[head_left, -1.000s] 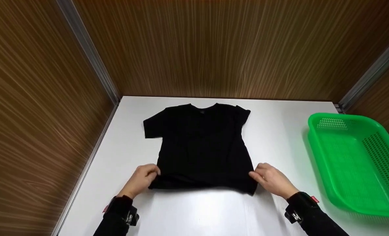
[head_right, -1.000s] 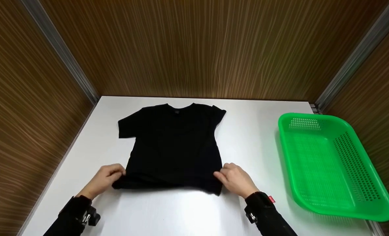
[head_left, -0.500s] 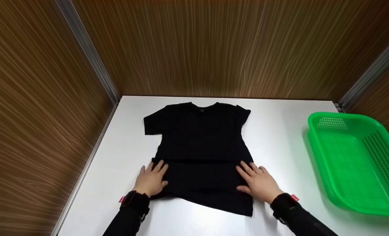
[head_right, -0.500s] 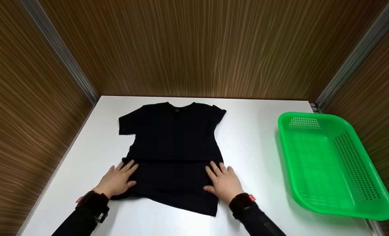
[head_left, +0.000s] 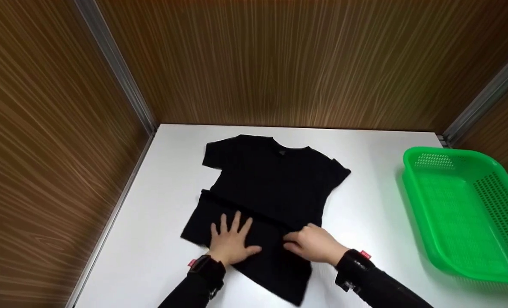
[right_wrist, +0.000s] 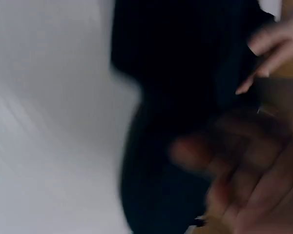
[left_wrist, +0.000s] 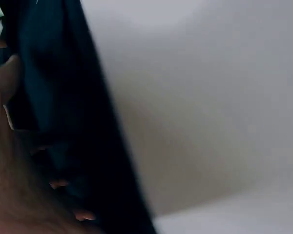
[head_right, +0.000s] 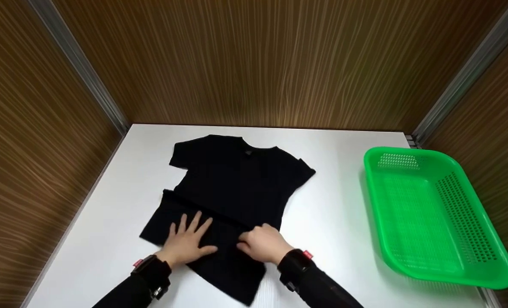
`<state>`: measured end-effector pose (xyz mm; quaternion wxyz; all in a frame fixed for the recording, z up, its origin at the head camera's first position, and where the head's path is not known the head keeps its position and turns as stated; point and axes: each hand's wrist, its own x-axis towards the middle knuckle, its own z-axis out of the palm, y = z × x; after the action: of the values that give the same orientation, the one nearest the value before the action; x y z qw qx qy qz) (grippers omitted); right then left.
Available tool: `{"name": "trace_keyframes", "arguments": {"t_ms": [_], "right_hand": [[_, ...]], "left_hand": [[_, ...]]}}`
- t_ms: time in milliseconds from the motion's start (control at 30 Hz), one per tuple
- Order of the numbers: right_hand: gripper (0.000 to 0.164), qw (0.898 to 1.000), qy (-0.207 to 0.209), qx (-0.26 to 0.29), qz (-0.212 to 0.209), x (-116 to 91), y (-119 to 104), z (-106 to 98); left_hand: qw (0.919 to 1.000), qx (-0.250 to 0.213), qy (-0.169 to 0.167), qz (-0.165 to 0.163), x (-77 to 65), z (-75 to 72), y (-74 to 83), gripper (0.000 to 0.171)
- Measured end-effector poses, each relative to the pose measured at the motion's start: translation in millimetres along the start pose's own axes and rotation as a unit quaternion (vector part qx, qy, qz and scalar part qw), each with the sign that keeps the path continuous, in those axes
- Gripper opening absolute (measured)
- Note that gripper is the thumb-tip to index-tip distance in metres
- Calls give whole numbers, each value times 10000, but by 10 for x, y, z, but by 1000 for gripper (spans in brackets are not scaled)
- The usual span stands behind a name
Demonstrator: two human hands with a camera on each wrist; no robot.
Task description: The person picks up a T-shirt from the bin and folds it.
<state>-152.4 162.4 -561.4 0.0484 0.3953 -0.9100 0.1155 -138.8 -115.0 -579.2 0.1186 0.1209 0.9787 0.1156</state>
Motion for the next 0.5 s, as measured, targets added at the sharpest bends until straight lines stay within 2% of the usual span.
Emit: {"name": "trace_keyframes", "arguments": {"t_ms": [33,67,133,200,300,400,433,500], "right_hand": [[17,9995,36,284,-145,7,70,-2],[21,9986,21,494,-186,1,149,0],[39,9982,-95,598,-17,-40,308,26],[52,9992,-188,190,282,-101,437,75],[55,9945,-247,-522,873,-155,477,137],[48,9803,254,-1627,1091,-134,373,211],[46,9738,457,-1926,1117,-112,329,225],[38,9658,751,-2250,1045,-65,260,231]], "left_hand": [[9999,152,2,37,30,-7,-72,84],[9994,319,74,86,53,-20,-144,82],[9967,717,348,154,96,-55,-278,75],[9910,1135,708,70,125,-95,-355,65],[9767,1671,1341,-90,138,-93,-354,60],[9715,1626,1715,166,127,-40,-226,64],[9731,1466,1745,341,118,-19,-163,61],[9809,982,1531,684,98,22,-34,59]]}}
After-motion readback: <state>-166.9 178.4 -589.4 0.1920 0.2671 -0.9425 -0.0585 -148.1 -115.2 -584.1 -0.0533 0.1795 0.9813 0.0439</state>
